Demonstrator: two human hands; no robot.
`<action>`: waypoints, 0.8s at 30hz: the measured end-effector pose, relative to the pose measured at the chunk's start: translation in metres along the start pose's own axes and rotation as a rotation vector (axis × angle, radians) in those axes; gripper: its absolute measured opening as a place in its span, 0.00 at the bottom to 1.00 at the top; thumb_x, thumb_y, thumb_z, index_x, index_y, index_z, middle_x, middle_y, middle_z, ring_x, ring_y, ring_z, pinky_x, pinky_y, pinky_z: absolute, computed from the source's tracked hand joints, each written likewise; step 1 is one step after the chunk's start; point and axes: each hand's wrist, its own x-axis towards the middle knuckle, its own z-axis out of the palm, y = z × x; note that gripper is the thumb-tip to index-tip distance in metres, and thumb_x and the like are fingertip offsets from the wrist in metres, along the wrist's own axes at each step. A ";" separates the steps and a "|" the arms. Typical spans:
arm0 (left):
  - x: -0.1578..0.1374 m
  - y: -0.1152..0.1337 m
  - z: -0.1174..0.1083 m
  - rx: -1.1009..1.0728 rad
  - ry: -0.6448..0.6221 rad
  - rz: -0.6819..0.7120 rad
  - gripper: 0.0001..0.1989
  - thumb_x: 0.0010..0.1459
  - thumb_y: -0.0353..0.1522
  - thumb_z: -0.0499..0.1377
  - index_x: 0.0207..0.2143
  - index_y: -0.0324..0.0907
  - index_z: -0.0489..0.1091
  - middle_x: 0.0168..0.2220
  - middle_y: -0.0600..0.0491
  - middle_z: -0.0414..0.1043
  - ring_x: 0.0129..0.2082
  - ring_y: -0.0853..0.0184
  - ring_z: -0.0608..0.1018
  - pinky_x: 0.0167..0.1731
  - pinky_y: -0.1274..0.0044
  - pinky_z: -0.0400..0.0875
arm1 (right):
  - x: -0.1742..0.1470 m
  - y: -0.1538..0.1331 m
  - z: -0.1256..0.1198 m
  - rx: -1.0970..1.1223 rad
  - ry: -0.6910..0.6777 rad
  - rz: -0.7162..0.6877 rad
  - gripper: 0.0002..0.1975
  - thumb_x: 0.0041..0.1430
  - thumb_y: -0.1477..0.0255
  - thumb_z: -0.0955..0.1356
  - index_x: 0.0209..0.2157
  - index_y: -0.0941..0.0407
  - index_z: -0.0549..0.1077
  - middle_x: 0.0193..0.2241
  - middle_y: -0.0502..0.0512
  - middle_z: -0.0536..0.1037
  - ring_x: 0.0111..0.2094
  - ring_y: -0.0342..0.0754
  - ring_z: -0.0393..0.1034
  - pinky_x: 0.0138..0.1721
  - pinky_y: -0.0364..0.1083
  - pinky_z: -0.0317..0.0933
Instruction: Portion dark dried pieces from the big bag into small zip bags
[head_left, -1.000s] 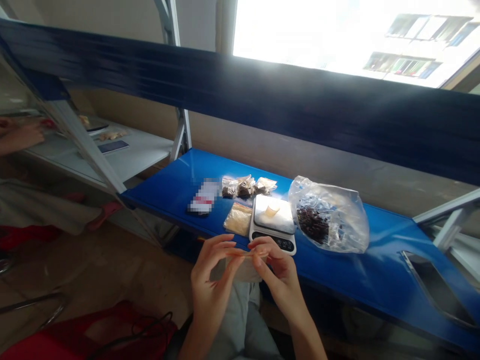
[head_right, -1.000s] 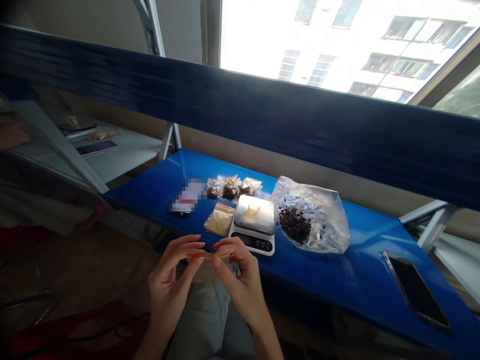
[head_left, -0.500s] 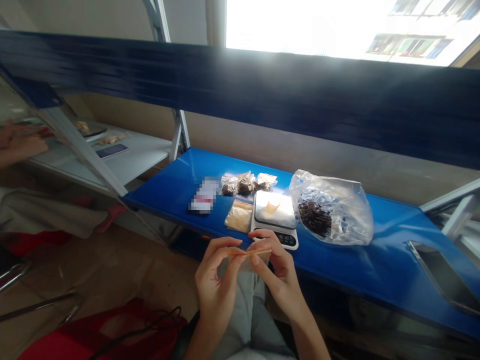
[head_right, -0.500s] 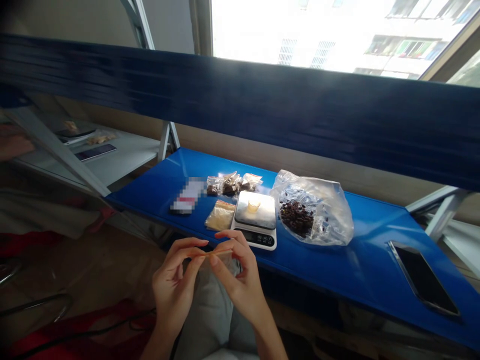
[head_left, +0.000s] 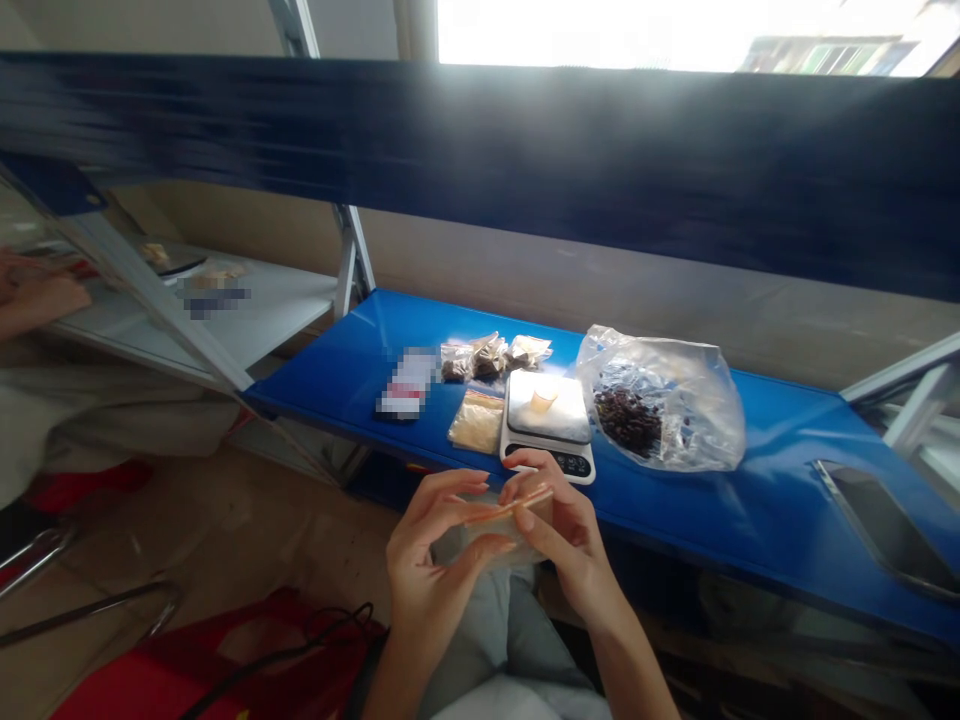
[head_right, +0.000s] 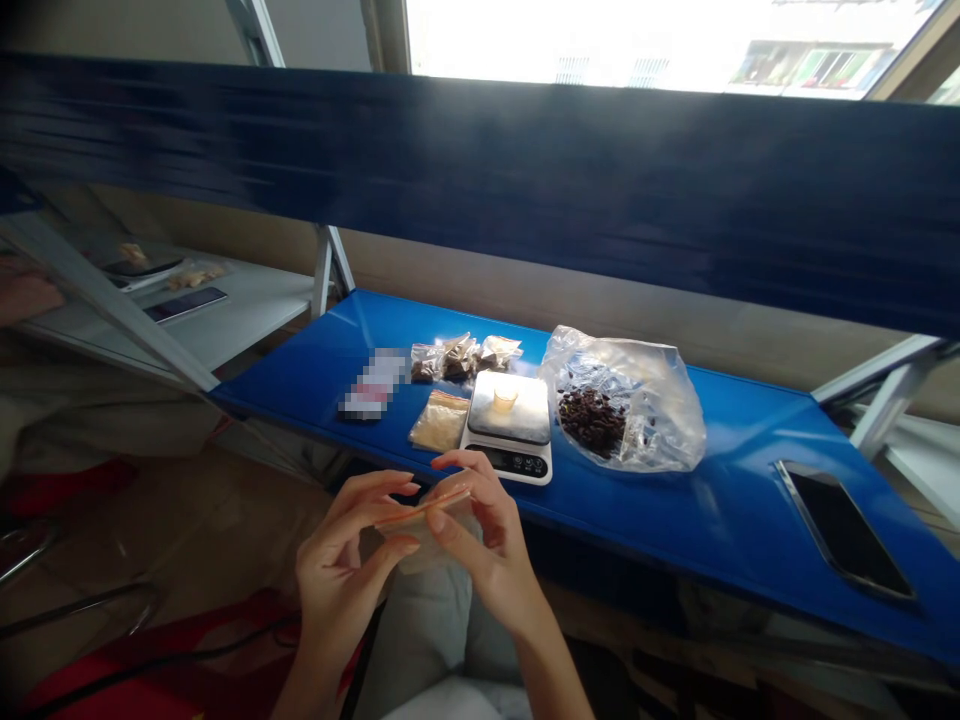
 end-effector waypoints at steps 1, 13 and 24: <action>0.000 0.000 0.000 0.015 0.016 -0.002 0.01 0.51 0.30 0.66 0.29 0.44 0.76 0.38 0.50 0.75 0.36 0.65 0.78 0.33 0.76 0.74 | 0.000 -0.001 0.000 -0.018 -0.011 -0.019 0.06 0.58 0.65 0.69 0.29 0.52 0.74 0.32 0.54 0.73 0.50 0.54 0.63 0.48 0.50 0.61; 0.004 0.003 -0.011 0.014 0.035 0.047 0.05 0.57 0.25 0.59 0.33 0.43 0.73 0.35 0.50 0.75 0.43 0.63 0.75 0.40 0.71 0.73 | 0.003 -0.001 0.004 -0.044 0.059 -0.003 0.08 0.60 0.64 0.68 0.30 0.53 0.74 0.42 0.55 0.72 0.47 0.51 0.66 0.38 0.44 0.63; 0.003 0.008 -0.017 0.051 -0.022 0.046 0.03 0.56 0.28 0.60 0.30 0.42 0.73 0.36 0.48 0.75 0.43 0.60 0.76 0.42 0.69 0.73 | -0.001 -0.011 0.008 -0.068 0.085 -0.032 0.10 0.60 0.63 0.68 0.29 0.54 0.72 0.41 0.57 0.71 0.46 0.52 0.66 0.34 0.45 0.63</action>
